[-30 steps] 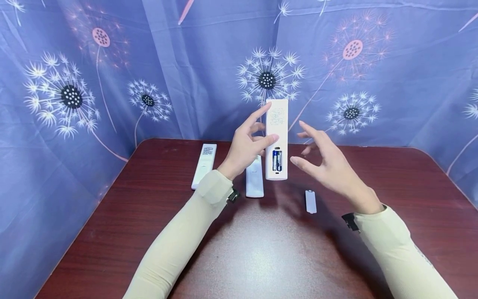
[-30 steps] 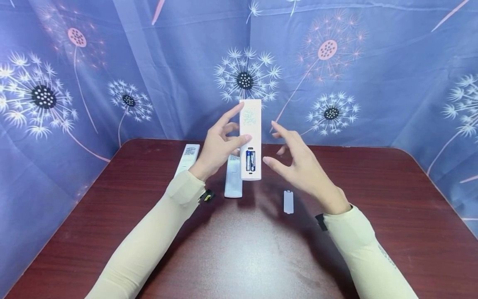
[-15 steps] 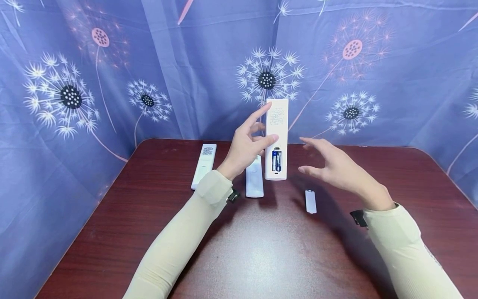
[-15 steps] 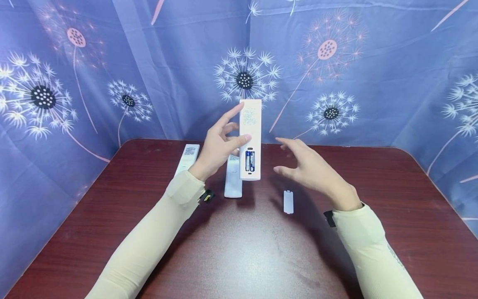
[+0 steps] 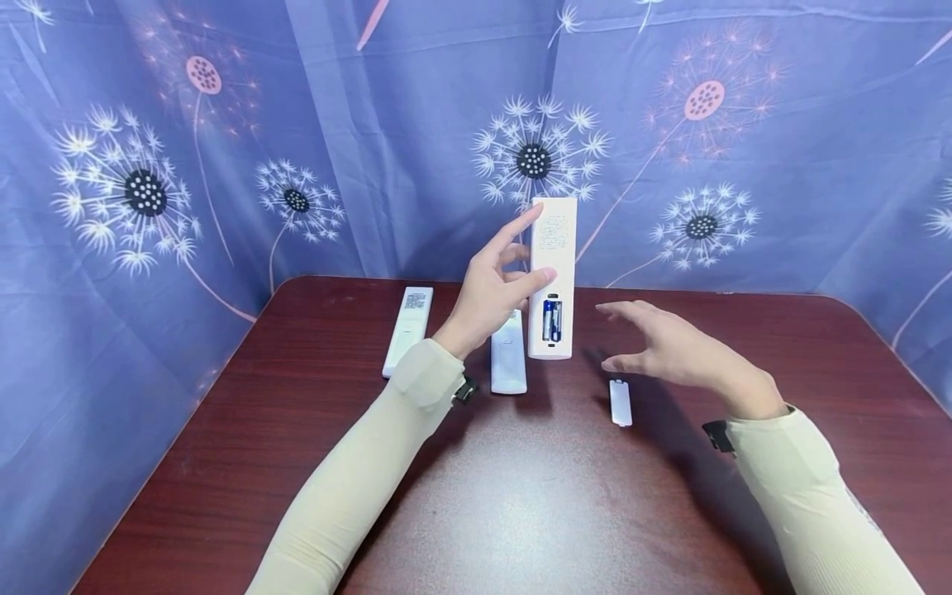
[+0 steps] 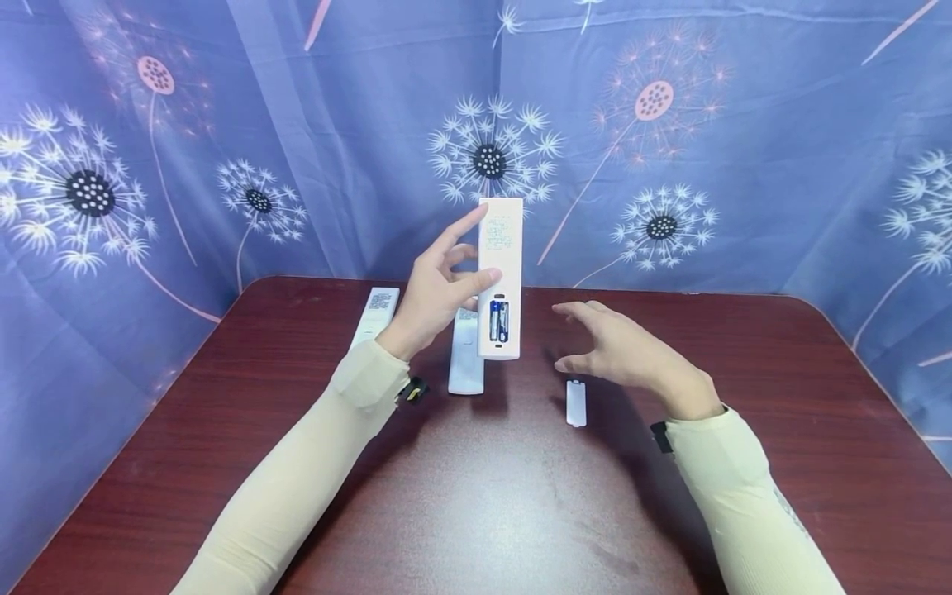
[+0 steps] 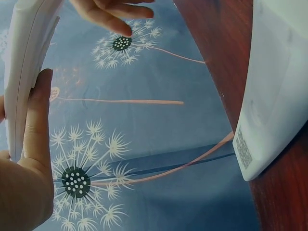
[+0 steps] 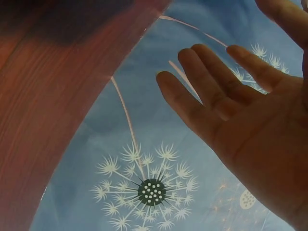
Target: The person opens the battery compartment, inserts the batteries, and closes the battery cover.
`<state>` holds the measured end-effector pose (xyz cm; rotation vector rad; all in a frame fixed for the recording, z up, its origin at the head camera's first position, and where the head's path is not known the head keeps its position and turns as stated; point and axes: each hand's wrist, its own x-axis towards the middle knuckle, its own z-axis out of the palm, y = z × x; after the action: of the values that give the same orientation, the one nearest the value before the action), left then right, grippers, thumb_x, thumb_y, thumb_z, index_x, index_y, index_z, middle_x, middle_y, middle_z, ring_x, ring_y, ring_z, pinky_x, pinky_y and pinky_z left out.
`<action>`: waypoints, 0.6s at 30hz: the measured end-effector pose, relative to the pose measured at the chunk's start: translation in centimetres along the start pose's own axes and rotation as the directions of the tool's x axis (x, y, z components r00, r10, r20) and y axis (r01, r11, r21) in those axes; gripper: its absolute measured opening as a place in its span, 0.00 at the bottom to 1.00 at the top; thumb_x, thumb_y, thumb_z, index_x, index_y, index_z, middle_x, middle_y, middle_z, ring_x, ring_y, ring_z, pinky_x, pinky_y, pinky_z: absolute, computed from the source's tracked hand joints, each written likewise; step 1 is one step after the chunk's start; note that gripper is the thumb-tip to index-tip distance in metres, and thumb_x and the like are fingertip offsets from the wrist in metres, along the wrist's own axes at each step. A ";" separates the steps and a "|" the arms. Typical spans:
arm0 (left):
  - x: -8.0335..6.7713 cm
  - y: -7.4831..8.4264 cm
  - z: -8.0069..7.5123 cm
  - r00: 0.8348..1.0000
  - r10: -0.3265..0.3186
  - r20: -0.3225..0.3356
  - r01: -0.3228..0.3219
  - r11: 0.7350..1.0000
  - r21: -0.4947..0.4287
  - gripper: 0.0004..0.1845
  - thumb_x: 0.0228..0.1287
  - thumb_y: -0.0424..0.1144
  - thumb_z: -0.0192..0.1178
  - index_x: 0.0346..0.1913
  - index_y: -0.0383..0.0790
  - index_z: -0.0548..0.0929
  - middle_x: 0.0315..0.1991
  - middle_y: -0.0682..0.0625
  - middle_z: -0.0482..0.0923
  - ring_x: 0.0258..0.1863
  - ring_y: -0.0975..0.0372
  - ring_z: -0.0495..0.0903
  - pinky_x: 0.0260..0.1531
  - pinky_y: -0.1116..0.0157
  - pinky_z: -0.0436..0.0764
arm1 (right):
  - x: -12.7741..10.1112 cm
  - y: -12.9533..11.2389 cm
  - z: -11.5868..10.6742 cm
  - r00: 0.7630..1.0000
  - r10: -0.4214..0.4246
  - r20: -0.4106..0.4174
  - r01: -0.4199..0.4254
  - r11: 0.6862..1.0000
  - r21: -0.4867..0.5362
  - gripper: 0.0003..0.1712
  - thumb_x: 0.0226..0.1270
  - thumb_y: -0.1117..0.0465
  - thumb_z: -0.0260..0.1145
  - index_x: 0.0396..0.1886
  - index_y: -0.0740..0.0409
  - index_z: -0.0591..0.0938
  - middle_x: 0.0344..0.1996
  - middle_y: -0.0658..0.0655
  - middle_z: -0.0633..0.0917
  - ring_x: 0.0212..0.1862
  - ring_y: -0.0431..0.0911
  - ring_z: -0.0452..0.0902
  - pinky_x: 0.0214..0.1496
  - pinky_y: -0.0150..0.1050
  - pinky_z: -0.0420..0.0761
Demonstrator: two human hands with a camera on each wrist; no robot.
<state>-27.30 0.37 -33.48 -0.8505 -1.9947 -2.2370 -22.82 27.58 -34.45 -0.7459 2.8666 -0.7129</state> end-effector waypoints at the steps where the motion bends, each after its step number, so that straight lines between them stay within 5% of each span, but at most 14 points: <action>1: 0.0 0.0 0.0 1.000 0.003 0.001 -0.003 1.000 0.003 0.40 0.71 0.27 0.68 0.80 0.61 0.71 0.49 0.41 0.81 0.35 0.53 0.89 0.26 0.61 0.84 | 0.0 0.1 0.1 1.000 -0.010 0.010 0.010 1.000 0.002 0.46 0.64 0.55 0.82 0.76 0.65 0.71 0.64 0.70 0.79 0.67 0.66 0.74 0.67 0.66 0.72; 11: -0.1 0.3 -0.1 1.000 0.013 -0.009 -0.013 1.000 0.006 0.40 0.71 0.26 0.68 0.80 0.58 0.71 0.46 0.42 0.79 0.30 0.56 0.87 0.24 0.60 0.81 | -0.2 0.3 1.6 0.980 0.030 0.198 -0.023 0.999 -0.039 0.47 0.55 0.52 0.86 0.70 0.68 0.75 0.65 0.72 0.78 0.65 0.67 0.75 0.65 0.66 0.75; 18: -0.1 0.5 0.0 1.000 0.011 -0.002 -0.011 1.000 0.007 0.41 0.71 0.27 0.69 0.80 0.61 0.71 0.46 0.42 0.80 0.31 0.55 0.87 0.24 0.63 0.79 | -0.6 0.8 2.2 0.980 -0.003 0.198 0.023 0.995 -0.096 0.36 0.50 0.53 0.88 0.55 0.65 0.82 0.47 0.57 0.83 0.46 0.52 0.79 0.53 0.55 0.80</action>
<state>-27.06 0.29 -33.10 -0.8566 -1.9906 -2.2235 -22.14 27.56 -36.82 -0.7996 2.7333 -0.4730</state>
